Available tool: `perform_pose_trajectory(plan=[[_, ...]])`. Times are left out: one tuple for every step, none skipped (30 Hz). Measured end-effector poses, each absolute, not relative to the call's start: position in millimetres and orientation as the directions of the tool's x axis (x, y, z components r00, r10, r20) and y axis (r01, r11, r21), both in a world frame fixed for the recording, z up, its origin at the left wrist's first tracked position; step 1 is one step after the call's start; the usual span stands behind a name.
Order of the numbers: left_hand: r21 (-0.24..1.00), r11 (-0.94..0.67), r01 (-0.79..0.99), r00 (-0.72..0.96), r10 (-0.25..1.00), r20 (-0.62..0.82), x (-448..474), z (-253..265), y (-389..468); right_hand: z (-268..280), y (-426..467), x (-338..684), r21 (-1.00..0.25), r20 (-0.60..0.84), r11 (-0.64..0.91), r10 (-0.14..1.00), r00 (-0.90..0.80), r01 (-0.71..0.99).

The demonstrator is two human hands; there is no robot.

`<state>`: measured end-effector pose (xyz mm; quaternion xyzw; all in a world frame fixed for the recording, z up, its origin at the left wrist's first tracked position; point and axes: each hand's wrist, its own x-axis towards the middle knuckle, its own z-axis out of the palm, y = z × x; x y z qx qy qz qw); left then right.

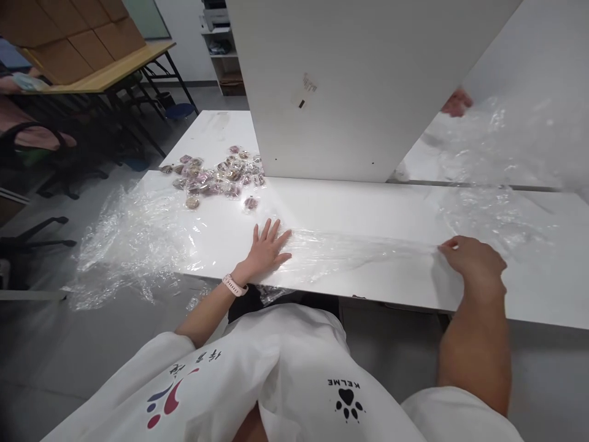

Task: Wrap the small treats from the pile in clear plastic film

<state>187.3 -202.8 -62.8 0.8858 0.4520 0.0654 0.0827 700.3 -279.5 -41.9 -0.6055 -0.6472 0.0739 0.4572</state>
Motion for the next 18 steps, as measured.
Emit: perform_pose_trajectory(plan=[[0.199,-0.576,0.793,0.576,0.815,0.064,190.4,-58.1,-203.6,-39.6,-284.4,702.9,-0.483,0.58,0.182,0.799,0.158,0.857],[0.199,-0.568,0.799,0.561,0.823,0.096,191.9,-52.1,-205.5,-35.0,-290.0,697.9,-0.375,0.619,0.063,0.76,0.199,0.925],[0.21,-0.553,0.806,0.536,0.833,0.134,191.5,-45.3,-208.8,-28.3,-296.5,685.5,-0.314,0.628,-0.063,0.735,0.257,0.947],[0.235,-0.529,0.815,0.499,0.848,0.177,189.1,-38.2,-213.7,-20.4,-303.8,666.3,-0.286,0.611,-0.152,0.732,0.302,0.946],[0.275,-0.492,0.826,0.443,0.869,0.22,185.0,-31.7,-220.1,-12.8,-311.6,641.8,-0.284,0.561,-0.195,0.761,0.327,0.939],[0.325,-0.435,0.84,0.364,0.895,0.257,179.6,-26.4,-227.9,-6.8,-319.3,613.7,-0.304,0.503,-0.177,0.805,0.315,0.936],[0.376,-0.366,0.851,0.276,0.921,0.274,173.5,-23.0,-236.6,-4.1,-326.2,584.5,-0.378,0.424,-0.082,0.87,0.251,0.922],[0.422,-0.293,0.858,0.195,0.945,0.262,167.4,-21.8,-245.4,-5.4,-331.4,556.2,-0.469,0.31,0.009,0.938,0.154,0.883],[0.455,-0.23,0.861,0.138,0.964,0.225,162.2,-22.9,-253.3,-11.0,-334.3,530.9,-0.537,0.225,0.085,0.973,0.046,0.839],[0.475,-0.186,0.86,0.115,0.978,0.175,158.3,-25.9,-259.2,-20.2,-334.2,510.2,-0.574,0.173,0.126,0.984,-0.031,0.809],[0.495,-0.167,0.853,0.125,0.985,0.118,156.5,-29.8,-262.1,-31.3,-330.8,494.9,-0.599,0.135,0.126,0.989,-0.055,0.791],[0.532,-0.165,0.831,0.159,0.986,0.057,156.8,-33.8,-261.1,-42.2,-324.0,485.2,-0.606,0.106,0.103,0.993,-0.048,0.789],[0.594,-0.16,0.789,0.198,0.98,0.001,159.4,-36.5,-255.6,-50.5,-314.1,480.7,-0.6,0.082,0.061,0.997,-0.015,0.797],[0.676,-0.138,0.724,0.227,0.973,-0.044,164.0,-36.8,-245.7,-54.1,-301.7,480.5,-0.592,0.067,0.014,0.997,0.032,0.806],[0.765,-0.099,0.636,0.243,0.967,-0.076,170.1,-33.6,-231.7,-51.3,-287.8,483.5,-0.589,0.073,-0.017,0.995,0.075,0.808],[0.849,-0.053,0.526,0.241,0.966,-0.089,177.3,-26.0,-214.8,-41.5,-273.8,488.2,-0.591,0.117,-0.02,0.987,0.111,0.806],[0.911,-0.024,0.411,0.231,0.97,-0.079,184.7,-13.8,-196.6,-25.0,-261.1,493.6,-0.597,0.208,0.004,0.967,0.15,0.802],[0.952,-0.05,0.301,0.196,0.98,-0.011,191.6,2.9,-178.9,-3.4,-251.1,498.6,-0.603,0.341,0.064,0.922,0.185,0.795]])
